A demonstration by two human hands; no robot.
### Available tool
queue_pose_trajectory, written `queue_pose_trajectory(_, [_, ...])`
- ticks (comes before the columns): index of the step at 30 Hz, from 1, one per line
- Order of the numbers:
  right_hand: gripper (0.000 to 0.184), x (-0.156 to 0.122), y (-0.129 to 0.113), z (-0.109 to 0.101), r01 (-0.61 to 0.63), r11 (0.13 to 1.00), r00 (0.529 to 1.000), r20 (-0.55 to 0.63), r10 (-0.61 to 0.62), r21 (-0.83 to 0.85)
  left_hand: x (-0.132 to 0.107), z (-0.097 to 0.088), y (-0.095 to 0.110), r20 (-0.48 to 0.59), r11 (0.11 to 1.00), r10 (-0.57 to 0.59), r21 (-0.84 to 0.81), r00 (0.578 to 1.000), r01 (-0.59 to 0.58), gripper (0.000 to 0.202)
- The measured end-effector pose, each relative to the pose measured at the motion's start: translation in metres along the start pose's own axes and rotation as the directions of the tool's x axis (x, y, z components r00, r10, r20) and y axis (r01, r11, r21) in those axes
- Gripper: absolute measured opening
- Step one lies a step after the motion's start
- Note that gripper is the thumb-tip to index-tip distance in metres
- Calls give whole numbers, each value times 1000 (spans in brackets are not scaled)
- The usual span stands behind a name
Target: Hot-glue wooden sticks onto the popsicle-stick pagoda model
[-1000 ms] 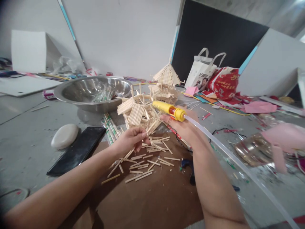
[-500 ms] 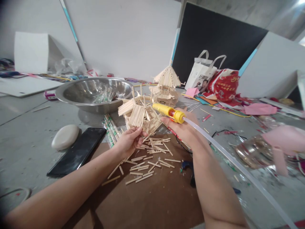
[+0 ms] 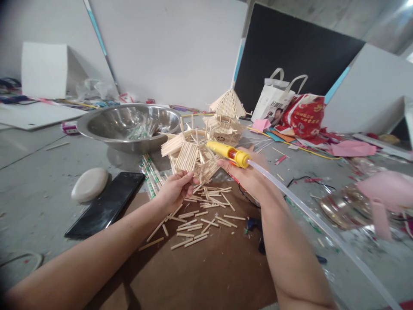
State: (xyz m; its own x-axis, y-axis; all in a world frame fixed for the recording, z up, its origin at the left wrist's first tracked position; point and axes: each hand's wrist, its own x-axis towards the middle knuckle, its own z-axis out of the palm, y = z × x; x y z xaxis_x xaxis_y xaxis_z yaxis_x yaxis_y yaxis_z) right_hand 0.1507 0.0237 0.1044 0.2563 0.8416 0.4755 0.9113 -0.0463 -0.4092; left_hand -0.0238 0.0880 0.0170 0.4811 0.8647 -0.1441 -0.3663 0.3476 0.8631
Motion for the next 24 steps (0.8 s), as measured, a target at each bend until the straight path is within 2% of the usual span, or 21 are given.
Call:
queue_pose_trajectory(9, [33,-5,-11,-9,-4,998,998,66,0,60,-2,0,1,-7,999,7,-39,1000,-7,15])
queue_pose_trajectory(15, [33,-1,-4,-3,0,1000,1000,13,0,16,-2,-1,1,-4,1000,5,-27,1000,-5,15])
queue_pose_trajectory(21, [37,0,-2,0,7,999,999,39,-9,48,-5,0,-5,123,997,-67,-14,990,70,18])
queue_pose_trajectory(24, [38,0,-3,3,-1,998,997,81,-4,60,-10,4,-5,114,999,-51,1,992,51,18])
